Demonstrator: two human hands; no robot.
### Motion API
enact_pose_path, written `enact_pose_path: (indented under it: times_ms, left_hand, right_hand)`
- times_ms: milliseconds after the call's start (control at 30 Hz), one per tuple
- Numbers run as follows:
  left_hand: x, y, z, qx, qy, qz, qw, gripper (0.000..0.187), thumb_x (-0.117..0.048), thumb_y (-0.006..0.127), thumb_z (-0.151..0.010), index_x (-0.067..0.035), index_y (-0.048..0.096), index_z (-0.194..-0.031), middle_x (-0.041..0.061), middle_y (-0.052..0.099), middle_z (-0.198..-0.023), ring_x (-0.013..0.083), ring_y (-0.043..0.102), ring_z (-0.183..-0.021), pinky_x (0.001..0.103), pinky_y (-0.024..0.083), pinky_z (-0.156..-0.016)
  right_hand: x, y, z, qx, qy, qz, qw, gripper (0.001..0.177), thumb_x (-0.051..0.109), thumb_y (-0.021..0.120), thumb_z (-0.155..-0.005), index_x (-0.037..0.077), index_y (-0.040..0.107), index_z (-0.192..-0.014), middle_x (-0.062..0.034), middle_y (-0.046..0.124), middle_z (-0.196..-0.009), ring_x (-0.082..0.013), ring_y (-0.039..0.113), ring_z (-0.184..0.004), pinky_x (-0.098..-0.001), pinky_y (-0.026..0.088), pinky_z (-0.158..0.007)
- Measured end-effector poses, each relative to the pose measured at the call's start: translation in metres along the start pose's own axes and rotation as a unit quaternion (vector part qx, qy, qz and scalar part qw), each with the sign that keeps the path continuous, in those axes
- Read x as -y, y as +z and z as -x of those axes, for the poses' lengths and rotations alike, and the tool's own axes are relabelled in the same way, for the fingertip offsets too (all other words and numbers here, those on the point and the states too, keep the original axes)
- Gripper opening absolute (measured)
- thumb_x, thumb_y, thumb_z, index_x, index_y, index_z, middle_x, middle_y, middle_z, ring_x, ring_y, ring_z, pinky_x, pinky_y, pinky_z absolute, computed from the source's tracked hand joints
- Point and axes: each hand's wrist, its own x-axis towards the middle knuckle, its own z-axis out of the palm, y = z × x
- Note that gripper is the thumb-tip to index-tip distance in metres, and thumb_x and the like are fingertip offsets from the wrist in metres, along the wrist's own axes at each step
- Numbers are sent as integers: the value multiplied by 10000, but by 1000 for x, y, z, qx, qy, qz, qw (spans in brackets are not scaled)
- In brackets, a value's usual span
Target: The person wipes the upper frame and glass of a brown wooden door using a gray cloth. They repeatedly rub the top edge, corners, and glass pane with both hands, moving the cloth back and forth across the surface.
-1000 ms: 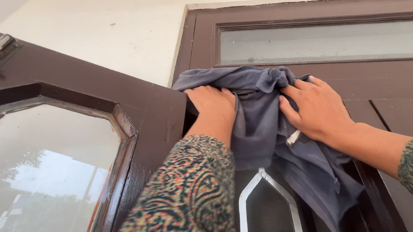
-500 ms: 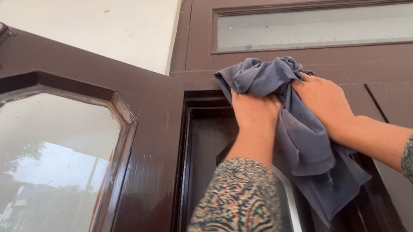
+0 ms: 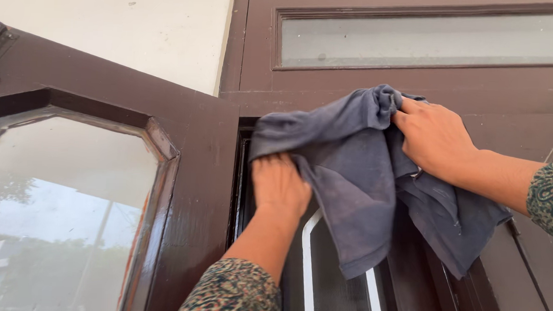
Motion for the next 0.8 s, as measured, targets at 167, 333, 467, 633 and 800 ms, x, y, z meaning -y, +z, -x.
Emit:
enact_pose_path:
  times_ms: [167, 333, 467, 633, 800]
  left_hand:
    - [11, 2, -1, -5, -62, -24, 998, 782, -373, 540, -893, 135, 337, -1452, 276, 479, -1440, 365, 460, -1342, 461, 249, -1149]
    - [-2, -11, -13, -166, -137, 115, 970, 606, -409, 584, -914, 88, 580, -1261, 260, 640, -1225, 374, 572, -1192, 492, 299, -1136]
    - [-15, -10, -31, -134, -201, 143, 960, 606, -452, 613, -853, 60, 620, -1177, 253, 631, -1241, 378, 553, -1229, 511, 310, -1102]
    - [-13, 14, -26, -179, -194, 70, 962, 580, -349, 606, -824, 76, 618, -1218, 249, 650, -1209, 371, 581, -1183, 490, 330, -1086]
    - [-3, 17, -18, -161, -152, 47, 974, 527, -327, 567, -903, 95, 621, -1214, 267, 644, -1195, 379, 591, -1161, 471, 337, -1096]
  right_hand:
    - [1, 7, -3, 27, 41, -11, 999, 388, -16, 584, -788, 65, 697, -1150, -51, 659, -1119, -327, 681, -967, -450, 567, -744]
    - [8, 13, 2, 10, 53, -8, 999, 425, -10, 576, -801, 76, 692, -1201, -69, 655, -1101, -335, 684, -925, -445, 571, -735]
    - [9, 18, 5, -14, 41, -1, 999, 388, 13, 592, -782, 60, 694, -1153, -79, 651, -1124, -346, 682, -909, -460, 564, -727]
    - [4, 24, 8, -27, 34, 9, 999, 294, 28, 594, -813, 43, 694, -1089, -74, 657, -1108, -335, 686, -944, -454, 566, -765]
    - [14, 26, 10, -56, 60, -19, 996, 342, -4, 577, -816, 46, 699, -1132, -72, 656, -1137, -343, 684, -906, -461, 556, -715]
